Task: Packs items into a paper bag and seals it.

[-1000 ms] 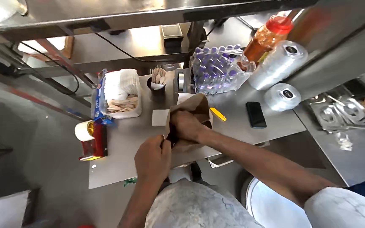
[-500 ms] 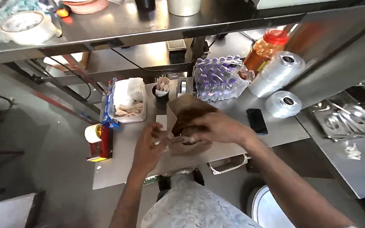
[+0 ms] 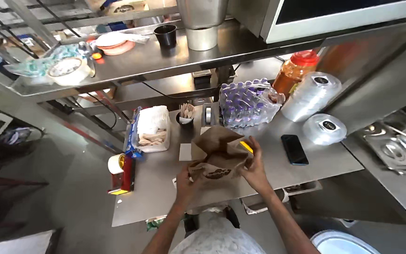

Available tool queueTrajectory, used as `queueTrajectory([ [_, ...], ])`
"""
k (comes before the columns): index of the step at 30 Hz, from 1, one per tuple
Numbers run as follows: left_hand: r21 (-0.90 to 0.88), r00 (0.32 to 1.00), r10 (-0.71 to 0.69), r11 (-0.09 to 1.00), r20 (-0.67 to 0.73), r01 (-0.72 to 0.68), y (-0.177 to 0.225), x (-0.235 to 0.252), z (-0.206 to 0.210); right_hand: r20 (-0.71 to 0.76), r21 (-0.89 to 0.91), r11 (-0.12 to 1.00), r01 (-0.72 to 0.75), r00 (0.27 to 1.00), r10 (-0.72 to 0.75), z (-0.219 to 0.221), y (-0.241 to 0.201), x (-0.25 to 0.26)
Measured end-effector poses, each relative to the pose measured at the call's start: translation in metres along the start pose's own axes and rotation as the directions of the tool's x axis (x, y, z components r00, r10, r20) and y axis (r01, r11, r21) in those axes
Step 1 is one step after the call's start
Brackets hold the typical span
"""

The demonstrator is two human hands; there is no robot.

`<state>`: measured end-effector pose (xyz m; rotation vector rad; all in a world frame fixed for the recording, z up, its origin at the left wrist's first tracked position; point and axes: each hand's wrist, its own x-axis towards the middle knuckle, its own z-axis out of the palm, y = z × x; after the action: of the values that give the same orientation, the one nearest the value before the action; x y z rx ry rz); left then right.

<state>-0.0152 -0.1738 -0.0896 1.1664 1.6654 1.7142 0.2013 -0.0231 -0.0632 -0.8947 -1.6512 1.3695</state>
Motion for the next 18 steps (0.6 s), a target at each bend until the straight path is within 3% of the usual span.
queueTrajectory([
  [4, 0.028, 0.998, 0.04, 0.999, -0.042, -0.038, 0.001, 0.012, -0.004, -0.005, -0.014, 1.0, 0.012, 1.0, -0.012, -0.003, 0.01, 0.008],
  [8, 0.205, 0.981, 0.08, 0.972, 0.176, -0.116, 0.014, 0.062, -0.026, 0.224, -0.174, 0.978, 0.114, 0.972, -0.074, -0.026, -0.01, 0.055],
  [11, 0.081, 0.959, 0.114, 0.987, 0.259, -0.14, 0.012, 0.089, -0.025, 0.338, -0.098, 0.969, 0.228, 0.923, -0.183, -0.027, -0.014, 0.075],
  [14, -0.037, 0.971, 0.007, 0.999, 0.238, 0.002, 0.011, 0.09, -0.025, 0.376, -0.024, 0.979, 0.2, 0.91, -0.177, -0.025, -0.008, 0.075],
  [16, -0.02, 0.954, -0.064, 0.997, 0.293, 0.073, 0.01, 0.086, -0.029, 0.341, 0.002, 0.984, 0.179, 0.925, -0.169, -0.024, 0.0, 0.068],
  [18, 0.038, 0.952, 0.009, 0.999, 0.307, -0.022, 0.004, 0.087, -0.033, 0.314, 0.005, 0.977, 0.211, 0.928, -0.202, -0.025, 0.001, 0.064],
])
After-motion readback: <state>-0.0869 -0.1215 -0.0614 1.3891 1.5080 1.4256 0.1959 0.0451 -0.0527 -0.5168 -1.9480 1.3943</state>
